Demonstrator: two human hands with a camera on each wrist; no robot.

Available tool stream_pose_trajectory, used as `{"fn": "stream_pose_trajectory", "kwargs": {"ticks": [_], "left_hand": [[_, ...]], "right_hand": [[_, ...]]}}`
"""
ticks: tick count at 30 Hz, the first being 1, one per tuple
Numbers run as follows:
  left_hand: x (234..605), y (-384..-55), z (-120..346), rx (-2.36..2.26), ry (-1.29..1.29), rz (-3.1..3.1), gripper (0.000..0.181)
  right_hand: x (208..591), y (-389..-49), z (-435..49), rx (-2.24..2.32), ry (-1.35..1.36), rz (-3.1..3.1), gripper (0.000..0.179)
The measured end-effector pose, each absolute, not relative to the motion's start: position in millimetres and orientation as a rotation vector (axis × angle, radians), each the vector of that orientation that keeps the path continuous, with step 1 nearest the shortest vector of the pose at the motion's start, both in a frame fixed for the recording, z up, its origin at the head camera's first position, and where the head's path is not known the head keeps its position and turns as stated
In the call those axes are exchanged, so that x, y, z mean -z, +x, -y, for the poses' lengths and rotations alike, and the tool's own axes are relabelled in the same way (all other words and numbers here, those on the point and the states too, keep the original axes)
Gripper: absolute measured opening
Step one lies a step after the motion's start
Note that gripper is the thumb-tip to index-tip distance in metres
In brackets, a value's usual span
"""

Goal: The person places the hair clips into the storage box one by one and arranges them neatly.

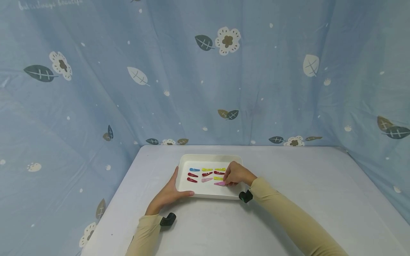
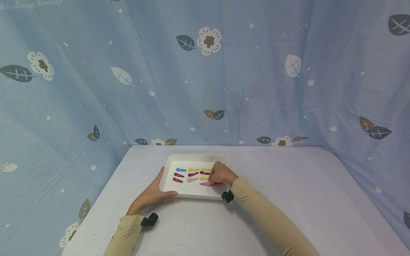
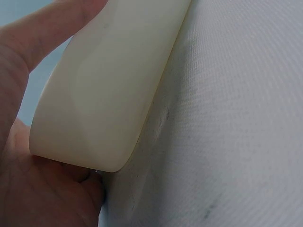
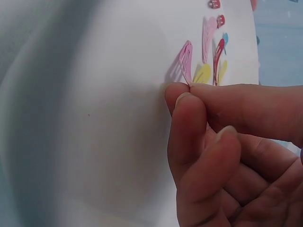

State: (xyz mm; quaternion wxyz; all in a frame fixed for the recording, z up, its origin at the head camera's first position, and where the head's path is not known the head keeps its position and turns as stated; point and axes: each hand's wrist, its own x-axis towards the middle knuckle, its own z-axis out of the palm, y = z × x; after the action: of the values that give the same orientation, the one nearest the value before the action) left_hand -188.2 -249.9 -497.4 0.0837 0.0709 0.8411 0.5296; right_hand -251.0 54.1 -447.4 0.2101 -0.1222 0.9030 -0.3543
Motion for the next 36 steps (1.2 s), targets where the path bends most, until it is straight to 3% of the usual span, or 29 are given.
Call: {"fn": "stream_pose_trajectory", "kwargs": {"ticks": [36], "left_hand": [[497.6, -189.9, 250.4, -1.588, 0.284, -2.521, 0.131]], "right_hand": [[438.4, -254.8, -68.9, 1.149, -0.376, -2.432, 0.004]]}}
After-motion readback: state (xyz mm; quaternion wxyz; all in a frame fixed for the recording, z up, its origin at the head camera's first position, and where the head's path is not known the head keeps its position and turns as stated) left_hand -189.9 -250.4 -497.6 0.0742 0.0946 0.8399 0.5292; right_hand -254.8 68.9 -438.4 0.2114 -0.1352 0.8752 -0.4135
